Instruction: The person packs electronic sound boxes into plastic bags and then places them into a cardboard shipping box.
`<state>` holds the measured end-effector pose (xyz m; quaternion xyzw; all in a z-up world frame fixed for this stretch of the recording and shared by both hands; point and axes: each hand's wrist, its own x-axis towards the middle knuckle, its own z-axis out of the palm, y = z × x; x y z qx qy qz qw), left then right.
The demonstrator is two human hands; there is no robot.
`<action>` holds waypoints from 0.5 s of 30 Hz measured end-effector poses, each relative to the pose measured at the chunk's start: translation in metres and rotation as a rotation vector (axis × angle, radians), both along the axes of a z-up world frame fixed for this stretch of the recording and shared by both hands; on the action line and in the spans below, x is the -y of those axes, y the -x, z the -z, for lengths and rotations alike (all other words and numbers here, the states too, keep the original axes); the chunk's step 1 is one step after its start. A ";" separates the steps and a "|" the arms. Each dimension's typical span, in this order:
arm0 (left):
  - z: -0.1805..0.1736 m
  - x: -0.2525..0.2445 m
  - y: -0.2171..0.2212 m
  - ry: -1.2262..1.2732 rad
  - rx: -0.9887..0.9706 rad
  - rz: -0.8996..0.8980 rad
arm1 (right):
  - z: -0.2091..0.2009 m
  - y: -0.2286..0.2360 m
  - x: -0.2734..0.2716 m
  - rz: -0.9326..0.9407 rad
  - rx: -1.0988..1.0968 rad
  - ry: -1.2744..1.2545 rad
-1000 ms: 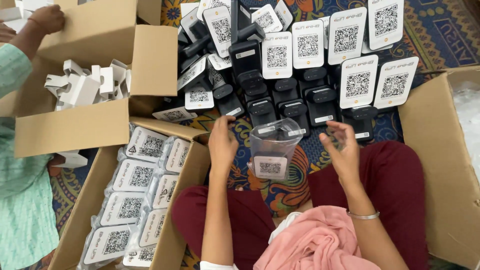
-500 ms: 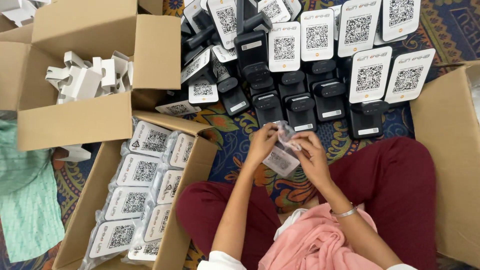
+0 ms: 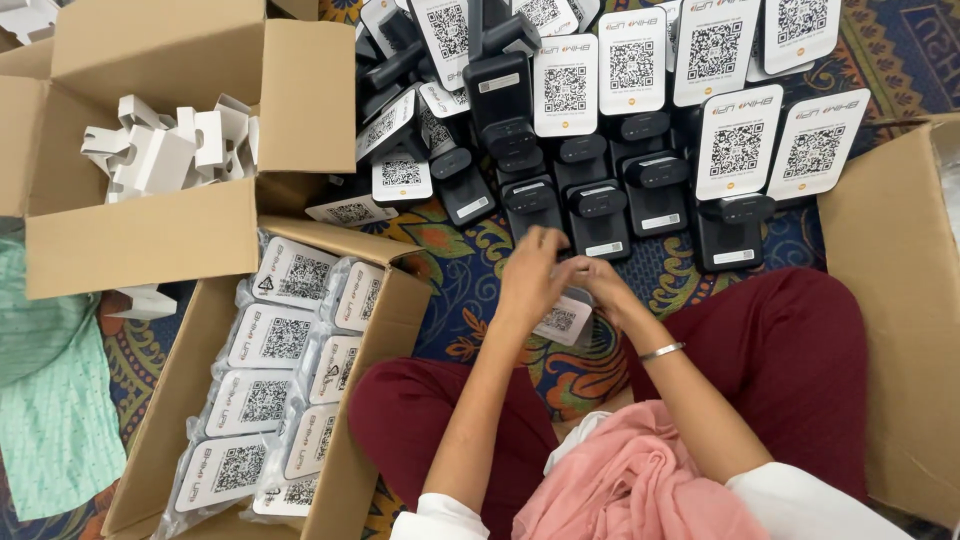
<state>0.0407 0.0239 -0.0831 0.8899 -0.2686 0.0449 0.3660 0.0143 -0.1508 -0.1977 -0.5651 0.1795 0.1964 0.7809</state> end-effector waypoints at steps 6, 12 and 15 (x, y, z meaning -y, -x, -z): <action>0.020 0.019 0.015 -0.292 -0.006 0.234 | 0.080 0.009 0.006 0.209 0.076 -0.125; 0.036 0.014 0.012 -0.240 0.056 0.155 | 0.059 0.028 0.001 0.457 0.190 0.244; 0.040 0.015 -0.001 -0.302 -0.178 -0.018 | 0.047 0.050 0.012 0.527 0.200 0.280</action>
